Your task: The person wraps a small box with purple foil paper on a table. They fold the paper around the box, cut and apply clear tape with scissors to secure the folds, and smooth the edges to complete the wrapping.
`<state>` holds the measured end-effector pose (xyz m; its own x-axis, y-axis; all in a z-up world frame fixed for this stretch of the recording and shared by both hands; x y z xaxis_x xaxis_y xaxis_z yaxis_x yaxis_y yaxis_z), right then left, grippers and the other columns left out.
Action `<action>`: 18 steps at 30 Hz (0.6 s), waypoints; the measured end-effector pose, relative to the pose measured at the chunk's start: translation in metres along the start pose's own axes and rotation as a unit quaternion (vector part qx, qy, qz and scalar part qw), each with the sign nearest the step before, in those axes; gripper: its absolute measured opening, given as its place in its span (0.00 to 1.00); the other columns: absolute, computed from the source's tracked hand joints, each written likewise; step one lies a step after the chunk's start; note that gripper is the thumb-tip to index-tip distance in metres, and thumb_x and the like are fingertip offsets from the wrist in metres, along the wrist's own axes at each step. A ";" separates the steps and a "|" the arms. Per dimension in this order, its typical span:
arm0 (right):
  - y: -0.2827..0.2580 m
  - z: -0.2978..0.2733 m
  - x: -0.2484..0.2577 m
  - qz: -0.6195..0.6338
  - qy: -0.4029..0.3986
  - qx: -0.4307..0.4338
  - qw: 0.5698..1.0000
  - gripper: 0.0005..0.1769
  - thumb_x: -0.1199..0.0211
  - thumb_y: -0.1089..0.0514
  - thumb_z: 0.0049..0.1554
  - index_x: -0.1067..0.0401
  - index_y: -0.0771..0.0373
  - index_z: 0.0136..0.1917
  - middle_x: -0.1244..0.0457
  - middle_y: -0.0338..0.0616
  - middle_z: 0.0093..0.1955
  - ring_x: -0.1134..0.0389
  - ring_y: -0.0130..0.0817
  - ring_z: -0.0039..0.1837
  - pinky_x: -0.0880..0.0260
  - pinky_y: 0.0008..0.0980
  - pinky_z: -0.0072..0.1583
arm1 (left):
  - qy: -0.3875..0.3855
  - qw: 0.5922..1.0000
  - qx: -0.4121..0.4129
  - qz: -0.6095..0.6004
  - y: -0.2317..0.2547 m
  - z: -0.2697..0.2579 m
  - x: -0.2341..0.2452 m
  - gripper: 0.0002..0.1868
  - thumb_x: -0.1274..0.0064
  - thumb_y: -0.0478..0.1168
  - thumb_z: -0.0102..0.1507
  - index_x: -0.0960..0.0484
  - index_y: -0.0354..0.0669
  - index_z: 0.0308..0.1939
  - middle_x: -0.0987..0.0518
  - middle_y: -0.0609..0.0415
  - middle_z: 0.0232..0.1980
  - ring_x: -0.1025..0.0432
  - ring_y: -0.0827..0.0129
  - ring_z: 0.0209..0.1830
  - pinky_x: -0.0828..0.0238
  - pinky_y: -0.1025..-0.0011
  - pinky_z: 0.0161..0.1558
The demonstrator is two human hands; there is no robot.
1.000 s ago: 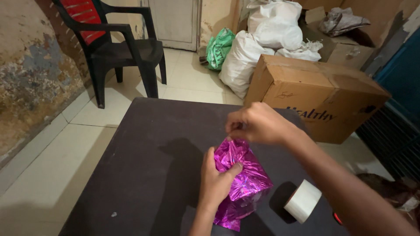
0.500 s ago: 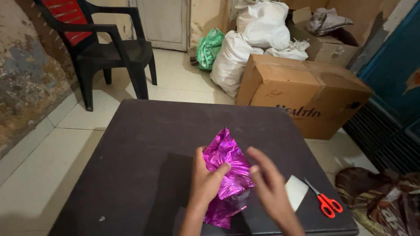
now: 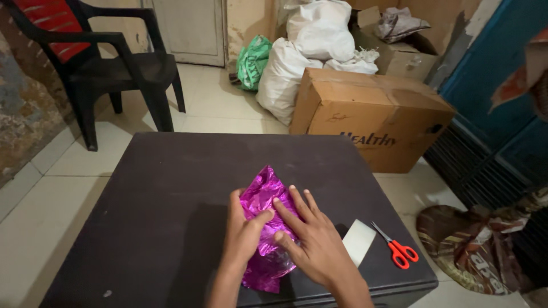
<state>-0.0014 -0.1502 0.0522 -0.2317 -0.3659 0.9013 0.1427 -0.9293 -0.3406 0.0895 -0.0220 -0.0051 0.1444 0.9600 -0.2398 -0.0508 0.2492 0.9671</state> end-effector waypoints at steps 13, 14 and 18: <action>0.227 -0.166 -0.026 0.463 0.441 -0.422 0.642 0.21 0.48 0.53 0.65 0.32 0.64 0.68 0.32 0.45 0.58 0.36 0.28 0.54 0.36 0.33 0.52 | -0.011 0.999 0.031 -0.016 0.014 -0.005 -0.007 0.39 0.36 0.32 0.51 0.36 0.41 0.65 0.22 0.48 0.57 0.23 0.65 0.54 0.26 0.66 0.56; 0.233 -0.170 -0.036 0.467 0.407 -0.443 0.648 0.21 0.47 0.53 0.65 0.31 0.64 0.67 0.32 0.45 0.57 0.35 0.28 0.52 0.36 0.33 0.51 | -0.010 0.999 0.028 -0.017 0.014 -0.007 -0.007 0.39 0.36 0.33 0.52 0.36 0.41 0.65 0.22 0.48 0.57 0.23 0.65 0.54 0.26 0.66 0.56; 0.229 -0.159 -0.070 0.482 0.291 -0.476 0.676 0.22 0.46 0.49 0.64 0.24 0.67 0.61 0.30 0.42 0.51 0.35 0.29 0.49 0.38 0.30 0.49 | -0.009 1.000 0.004 -0.015 0.020 -0.006 -0.005 0.40 0.34 0.35 0.52 0.37 0.40 0.66 0.23 0.46 0.58 0.24 0.65 0.55 0.27 0.66 0.57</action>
<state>-0.1052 -0.3453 -0.1309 -0.8517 -0.5235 -0.0247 -0.1225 0.2447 -0.9618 0.0816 -0.0207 0.0152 0.1634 0.9498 -0.2667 -0.0380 0.2762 0.9604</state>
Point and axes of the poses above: each hand's wrist, its own z-axis towards the middle knuckle, its own x-axis out of the back of the hand, y = z × x, the point moved 9 cm from there along z, towards the middle knuckle
